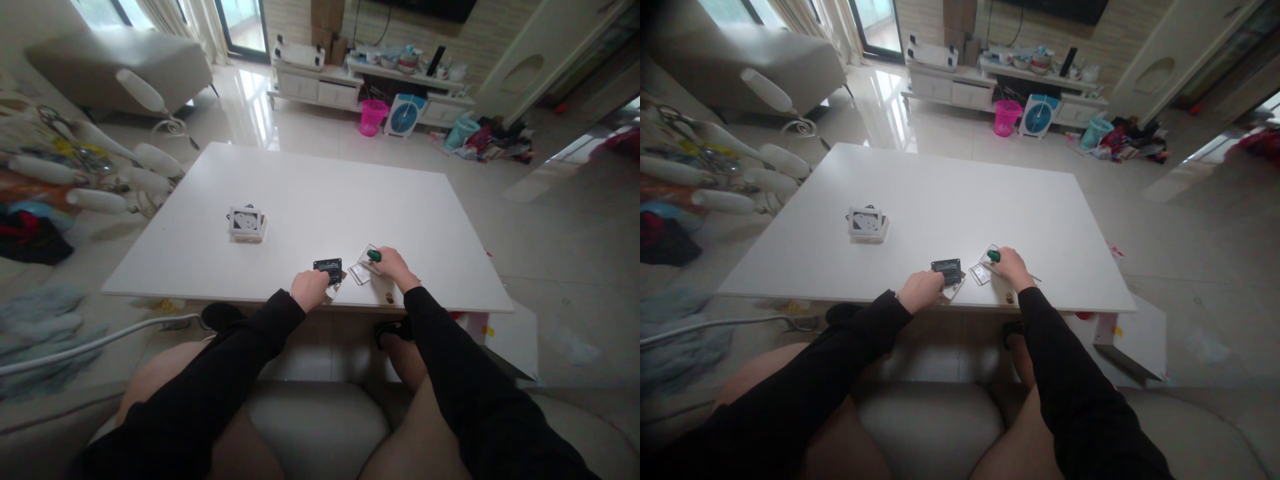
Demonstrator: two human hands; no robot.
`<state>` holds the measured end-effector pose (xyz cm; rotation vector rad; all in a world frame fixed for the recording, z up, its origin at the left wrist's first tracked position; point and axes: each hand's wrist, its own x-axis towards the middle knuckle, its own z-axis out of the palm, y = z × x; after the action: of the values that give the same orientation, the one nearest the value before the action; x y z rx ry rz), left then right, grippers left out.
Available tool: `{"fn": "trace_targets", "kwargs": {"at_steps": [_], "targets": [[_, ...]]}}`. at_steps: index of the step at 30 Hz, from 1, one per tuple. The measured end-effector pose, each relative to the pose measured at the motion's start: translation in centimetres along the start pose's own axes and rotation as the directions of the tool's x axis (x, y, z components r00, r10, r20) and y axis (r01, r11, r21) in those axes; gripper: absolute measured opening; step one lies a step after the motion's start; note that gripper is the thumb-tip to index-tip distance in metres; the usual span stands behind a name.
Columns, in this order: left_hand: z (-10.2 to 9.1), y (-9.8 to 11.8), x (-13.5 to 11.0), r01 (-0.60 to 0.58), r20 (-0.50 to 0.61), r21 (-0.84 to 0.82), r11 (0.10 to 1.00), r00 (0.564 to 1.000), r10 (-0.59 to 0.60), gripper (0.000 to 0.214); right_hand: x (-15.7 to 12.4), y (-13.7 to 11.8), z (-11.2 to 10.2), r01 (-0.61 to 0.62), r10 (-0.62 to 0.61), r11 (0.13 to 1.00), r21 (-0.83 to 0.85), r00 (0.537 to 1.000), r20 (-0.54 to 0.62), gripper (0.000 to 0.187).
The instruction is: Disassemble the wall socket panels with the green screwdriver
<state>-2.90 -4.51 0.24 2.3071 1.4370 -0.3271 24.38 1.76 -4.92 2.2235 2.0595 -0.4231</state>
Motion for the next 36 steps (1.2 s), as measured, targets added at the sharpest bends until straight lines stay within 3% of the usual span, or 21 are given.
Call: {"fn": "trace_targets", "kwargs": {"at_steps": [8, 12, 16, 24, 28, 32, 36], "targets": [[-1.9, -0.1, -0.4, -0.029, 0.061, -0.035, 0.999, 0.998, 0.031, 0.024, 0.0, 0.2, 0.2, 0.048, -0.041, 0.997, -0.068, 0.994, 0.097, 0.031], [-3.3, -1.4, -0.6, -0.001, 0.039, -0.064, 0.998, 0.999, 0.003, 0.029, 0.2, 0.3, 0.4, 0.058, -0.046, 0.996, -0.074, 0.987, 0.153, 0.040], [-4.2, -2.9, -0.3, 0.036, 0.008, -0.083, 0.996, 0.999, -0.036, 0.032, 0.3, 0.3, 0.5, 0.044, -0.026, 0.994, -0.098, 0.983, 0.181, 0.036], [-5.2, -4.0, -0.6, 0.068, 0.000, -0.114, 0.991, 0.998, -0.069, 0.031, -0.4, -1.1, -1.1, -0.009, 0.020, 0.996, -0.091, 0.993, 0.114, 0.029], [-5.6, -4.3, -0.7, 0.113, 0.012, -0.101, 0.989, 0.994, -0.112, 0.033, -2.3, -4.2, -3.1, 0.182, -0.182, 0.983, 0.012, 0.982, 0.044, 0.017], [-5.8, -4.3, -0.7, 0.141, 0.041, -0.078, 0.987, 0.990, -0.138, 0.036, -5.4, -8.2, -3.3, 0.431, -0.436, 0.900, 0.070, 0.895, 0.092, 0.015], [-5.7, -4.1, -0.8, 0.139, 0.085, -0.067, 0.988, 0.987, -0.133, 0.033, -7.5, -10.9, -2.0, 0.485, -0.477, 0.874, 0.012, 0.856, 0.198, 0.016]]}}
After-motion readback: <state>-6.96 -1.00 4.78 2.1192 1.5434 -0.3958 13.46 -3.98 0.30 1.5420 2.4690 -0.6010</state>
